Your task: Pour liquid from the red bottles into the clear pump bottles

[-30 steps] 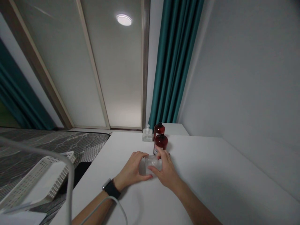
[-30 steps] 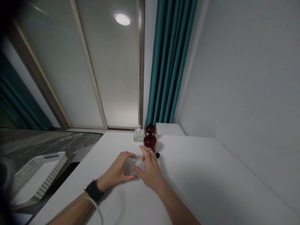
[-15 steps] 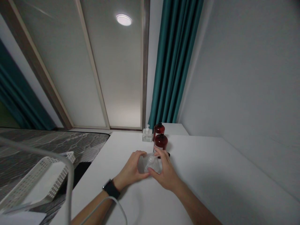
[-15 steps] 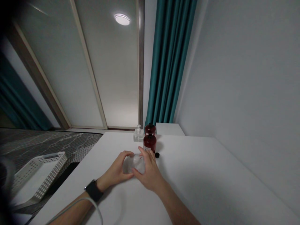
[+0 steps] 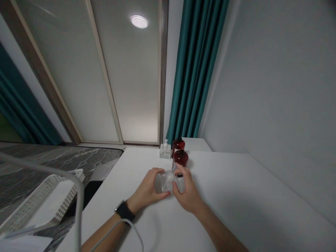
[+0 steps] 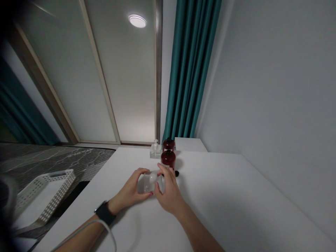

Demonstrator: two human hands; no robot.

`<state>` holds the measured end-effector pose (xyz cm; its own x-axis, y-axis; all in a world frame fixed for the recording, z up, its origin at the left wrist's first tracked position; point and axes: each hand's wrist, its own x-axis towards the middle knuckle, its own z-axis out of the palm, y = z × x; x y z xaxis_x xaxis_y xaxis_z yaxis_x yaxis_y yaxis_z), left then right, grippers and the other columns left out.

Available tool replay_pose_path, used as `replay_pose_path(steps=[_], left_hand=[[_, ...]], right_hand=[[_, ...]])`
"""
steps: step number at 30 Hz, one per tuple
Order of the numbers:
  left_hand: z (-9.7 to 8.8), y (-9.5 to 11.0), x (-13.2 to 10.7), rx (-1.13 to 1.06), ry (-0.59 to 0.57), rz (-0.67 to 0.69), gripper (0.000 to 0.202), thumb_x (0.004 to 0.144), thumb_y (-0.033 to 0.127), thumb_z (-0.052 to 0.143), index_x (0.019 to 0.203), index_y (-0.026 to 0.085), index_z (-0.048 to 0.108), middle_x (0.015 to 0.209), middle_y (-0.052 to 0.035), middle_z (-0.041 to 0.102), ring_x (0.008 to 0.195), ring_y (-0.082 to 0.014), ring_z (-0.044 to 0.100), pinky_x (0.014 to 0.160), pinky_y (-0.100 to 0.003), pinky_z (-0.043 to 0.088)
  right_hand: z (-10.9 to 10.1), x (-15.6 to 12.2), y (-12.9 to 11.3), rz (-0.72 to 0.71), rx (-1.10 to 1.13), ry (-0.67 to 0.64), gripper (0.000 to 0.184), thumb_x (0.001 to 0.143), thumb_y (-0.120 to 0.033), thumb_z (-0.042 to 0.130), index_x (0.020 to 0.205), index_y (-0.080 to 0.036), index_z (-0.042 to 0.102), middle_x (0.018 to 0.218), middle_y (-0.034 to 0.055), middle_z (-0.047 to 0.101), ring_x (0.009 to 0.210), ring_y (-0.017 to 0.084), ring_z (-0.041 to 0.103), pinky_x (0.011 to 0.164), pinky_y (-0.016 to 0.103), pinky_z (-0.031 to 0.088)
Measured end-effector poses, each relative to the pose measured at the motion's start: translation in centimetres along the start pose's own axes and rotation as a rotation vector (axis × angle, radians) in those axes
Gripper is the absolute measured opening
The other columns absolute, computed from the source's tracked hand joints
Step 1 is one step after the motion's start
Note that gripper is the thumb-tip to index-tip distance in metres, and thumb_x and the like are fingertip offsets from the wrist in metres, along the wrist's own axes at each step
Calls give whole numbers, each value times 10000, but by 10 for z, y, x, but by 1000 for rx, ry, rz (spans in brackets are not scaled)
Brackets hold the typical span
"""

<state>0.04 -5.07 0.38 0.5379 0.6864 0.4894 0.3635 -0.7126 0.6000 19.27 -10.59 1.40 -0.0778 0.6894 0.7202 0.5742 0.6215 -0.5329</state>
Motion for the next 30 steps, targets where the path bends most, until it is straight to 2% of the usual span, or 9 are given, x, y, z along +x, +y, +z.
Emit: replay_pose_path(steps=[5, 9, 12, 17, 25, 30], left_hand=[[5, 0, -1, -7, -31, 24, 604, 726, 264, 779, 1230, 203, 453, 1179, -94, 588, 1078, -275, 579, 944, -439, 489], [5, -2, -1, -15, -32, 15, 614, 736, 272, 781, 1250, 204, 452, 1211, -103, 583, 1118, -282, 573, 980, -457, 481], [3, -3, -2, -18, -40, -5, 643, 723, 275, 795, 1258, 208, 445, 1226, -104, 579, 1137, -292, 569, 994, -476, 479], [1, -3, -2, -40, -64, -40, 649, 717, 251, 788, 1263, 208, 438, 1229, -103, 578, 1155, -293, 568, 1018, -491, 473], [4, -4, -2, -124, -147, -68, 654, 704, 228, 782, 1266, 195, 448, 1231, -108, 589, 1164, -292, 583, 1036, -480, 477], [3, -3, -1, -161, -177, -88, 622, 718, 220, 781, 1251, 197, 461, 1211, -92, 610, 1125, -268, 608, 984, -434, 505]], right_hand=[[3, -1, -4, -65, -9, -83, 689, 820, -70, 513, 1462, -247, 333, 1224, 99, 573, 1189, 275, 497, 1058, 501, 419], [1, 2, -2, -67, -99, -95, 481, 898, -176, 588, 1361, -262, 492, 1133, 87, 583, 1077, 275, 532, 962, 494, 472], [0, 3, 0, -78, -111, -76, 402, 946, -212, 566, 1342, -268, 526, 1071, 77, 603, 1022, 263, 546, 912, 469, 490], [-4, 4, -2, -104, -74, 27, 423, 966, -191, 510, 1382, -266, 493, 1125, 92, 607, 1051, 256, 561, 928, 456, 491], [-12, 11, -3, 9, -7, 213, 376, 939, -181, 517, 1307, -241, 566, 1078, 80, 606, 1002, 224, 610, 874, 362, 520], [-10, 13, 2, 120, 44, 211, 330, 945, -231, 522, 1271, -209, 576, 1100, 88, 627, 1041, 227, 618, 905, 366, 513]])
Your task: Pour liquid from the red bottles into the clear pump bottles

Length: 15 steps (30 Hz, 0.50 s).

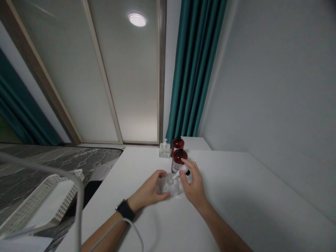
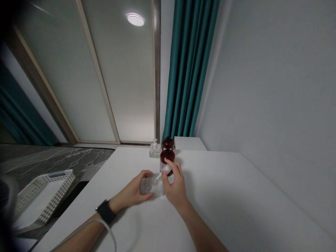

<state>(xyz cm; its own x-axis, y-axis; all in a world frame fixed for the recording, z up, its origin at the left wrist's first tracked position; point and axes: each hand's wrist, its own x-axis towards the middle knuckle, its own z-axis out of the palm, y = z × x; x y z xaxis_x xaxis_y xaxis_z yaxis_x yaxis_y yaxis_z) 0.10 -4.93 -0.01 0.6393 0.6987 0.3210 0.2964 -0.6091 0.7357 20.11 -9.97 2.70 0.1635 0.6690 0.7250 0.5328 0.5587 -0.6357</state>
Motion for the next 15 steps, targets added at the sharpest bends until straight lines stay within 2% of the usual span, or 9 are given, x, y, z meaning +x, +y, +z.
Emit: replay_pose_path(steps=[6, 15], left_hand=[[-2, 2, 2, -1, -6, -42, 617, 720, 225, 784, 1253, 207, 474, 1218, -92, 638, 1119, -273, 626, 979, -435, 504], [-2, 1, 1, 3, -18, -40, 626, 733, 245, 789, 1265, 206, 462, 1234, -99, 632, 1142, -276, 618, 999, -444, 496]], right_hand=[[3, -2, 12, 130, 41, 28, 349, 949, -274, 521, 1287, -198, 563, 1234, 114, 637, 1158, 248, 601, 952, 390, 502], [3, -2, 14, 154, 47, 7, 366, 947, -284, 520, 1299, -193, 562, 1289, 122, 636, 1186, 249, 602, 953, 380, 508]])
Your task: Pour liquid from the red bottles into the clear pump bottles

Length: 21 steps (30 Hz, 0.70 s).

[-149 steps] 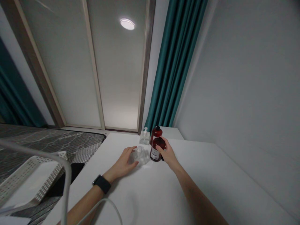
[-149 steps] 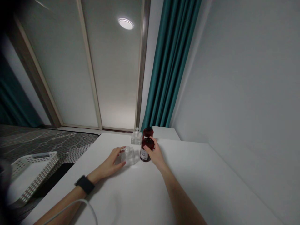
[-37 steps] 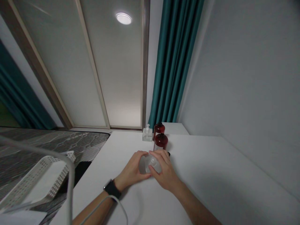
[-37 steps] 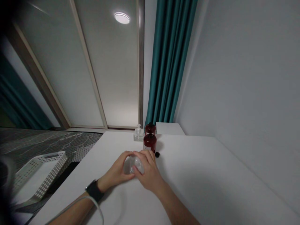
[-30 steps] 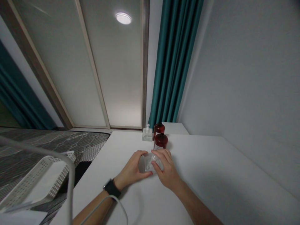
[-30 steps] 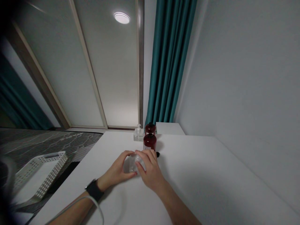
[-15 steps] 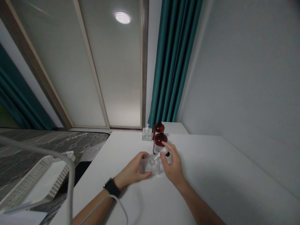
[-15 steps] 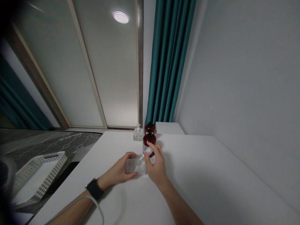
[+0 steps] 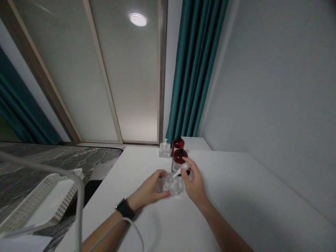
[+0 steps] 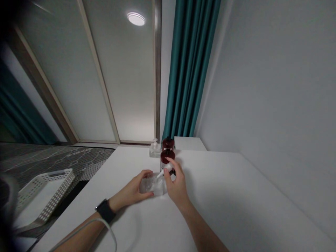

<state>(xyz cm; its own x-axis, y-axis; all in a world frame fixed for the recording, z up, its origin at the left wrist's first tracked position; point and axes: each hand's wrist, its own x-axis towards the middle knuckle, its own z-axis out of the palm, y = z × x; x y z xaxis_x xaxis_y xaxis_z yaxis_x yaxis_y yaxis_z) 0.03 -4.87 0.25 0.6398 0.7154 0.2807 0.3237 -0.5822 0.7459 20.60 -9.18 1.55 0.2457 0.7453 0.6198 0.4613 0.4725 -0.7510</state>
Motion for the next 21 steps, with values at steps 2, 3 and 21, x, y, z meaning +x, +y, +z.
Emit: replay_pose_path(steps=[2, 3, 21], left_hand=[[0, 0, 0, 3, -6, -3, 618, 743, 251, 784, 1265, 204, 455, 1229, -105, 631, 1135, -277, 617, 990, -447, 499], [0, -1, 0, 3, -7, -4, 614, 749, 253, 780, 1266, 205, 452, 1229, -107, 629, 1135, -276, 616, 989, -449, 499], [-1, -4, 1, 22, -17, 3, 606, 769, 278, 750, 1288, 194, 449, 1252, -113, 624, 1153, -282, 611, 1022, -436, 480]], right_hand=[[1, 0, 0, -3, 1, -29, 368, 944, -286, 516, 1294, -182, 562, 1291, 126, 640, 1168, 249, 614, 951, 383, 512], [1, 0, 0, 1, 1, -38, 369, 944, -289, 516, 1293, -179, 563, 1294, 128, 640, 1161, 249, 618, 950, 384, 514], [-15, 14, 26, 197, 185, -147, 315, 875, -330, 591, 1169, -218, 596, 1083, 56, 657, 944, 206, 614, 856, 328, 490]])
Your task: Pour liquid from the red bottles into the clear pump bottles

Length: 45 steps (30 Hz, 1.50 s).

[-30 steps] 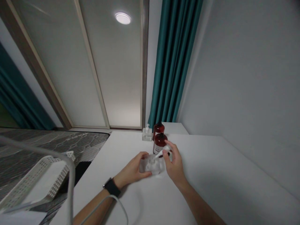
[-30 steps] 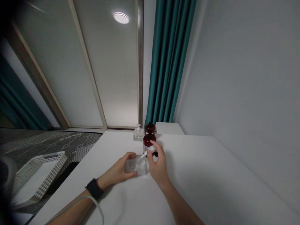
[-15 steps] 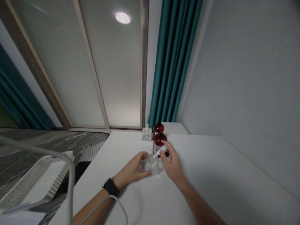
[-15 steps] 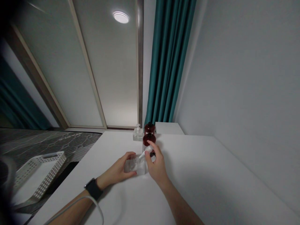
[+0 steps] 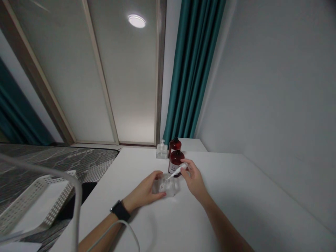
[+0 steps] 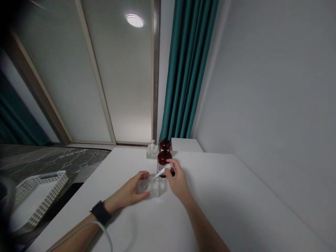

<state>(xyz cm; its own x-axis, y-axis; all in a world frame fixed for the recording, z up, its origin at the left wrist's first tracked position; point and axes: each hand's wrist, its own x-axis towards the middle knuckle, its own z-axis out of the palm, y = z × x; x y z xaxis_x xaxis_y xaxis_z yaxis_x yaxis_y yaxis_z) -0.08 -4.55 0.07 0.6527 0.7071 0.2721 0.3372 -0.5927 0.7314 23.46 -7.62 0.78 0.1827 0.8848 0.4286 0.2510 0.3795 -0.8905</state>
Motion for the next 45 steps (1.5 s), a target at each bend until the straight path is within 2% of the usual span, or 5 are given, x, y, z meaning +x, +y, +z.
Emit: replay_pose_path(steps=[10, 17, 27, 34, 45], left_hand=[[3, -11, -1, 35, 7, 4, 637, 787, 305, 726, 1336, 183, 427, 1298, -140, 597, 1187, -302, 589, 1055, -463, 458], [3, -11, -1, 53, 11, -14, 640, 801, 322, 708, 1355, 181, 420, 1308, -146, 598, 1192, -311, 595, 1058, -478, 465], [2, -8, 0, 74, -28, -18, 616, 825, 340, 686, 1350, 167, 414, 1327, -157, 582, 1216, -315, 580, 1072, -488, 455], [1, -4, 1, 78, -30, -35, 613, 813, 336, 686, 1339, 161, 425, 1319, -165, 590, 1201, -319, 589, 1055, -493, 466], [1, -7, 0, 75, -19, -41, 624, 808, 324, 699, 1350, 179, 425, 1310, -154, 602, 1190, -323, 597, 1052, -499, 469]], right_hand=[[-44, 15, -4, 144, -29, -117, 402, 855, -472, 609, 1156, -208, 643, 741, -10, 616, 736, 189, 619, 724, 313, 495], [-61, 14, 40, 243, -265, -69, 482, 820, -393, 541, 1246, -178, 606, 543, -85, 456, 510, 157, 494, 534, 269, 396], [-61, 20, 75, 220, -596, -12, 234, 790, -319, 605, 1012, -253, 634, 702, -35, 630, 667, 186, 597, 715, 317, 439], [-57, 21, 80, 157, -753, 18, 306, 809, -303, 625, 1110, -258, 651, 825, 10, 653, 895, 240, 617, 847, 364, 411], [-59, 20, 82, 145, -745, 26, 420, 838, -363, 593, 1249, -282, 569, 991, 16, 700, 818, 212, 639, 845, 387, 453]])
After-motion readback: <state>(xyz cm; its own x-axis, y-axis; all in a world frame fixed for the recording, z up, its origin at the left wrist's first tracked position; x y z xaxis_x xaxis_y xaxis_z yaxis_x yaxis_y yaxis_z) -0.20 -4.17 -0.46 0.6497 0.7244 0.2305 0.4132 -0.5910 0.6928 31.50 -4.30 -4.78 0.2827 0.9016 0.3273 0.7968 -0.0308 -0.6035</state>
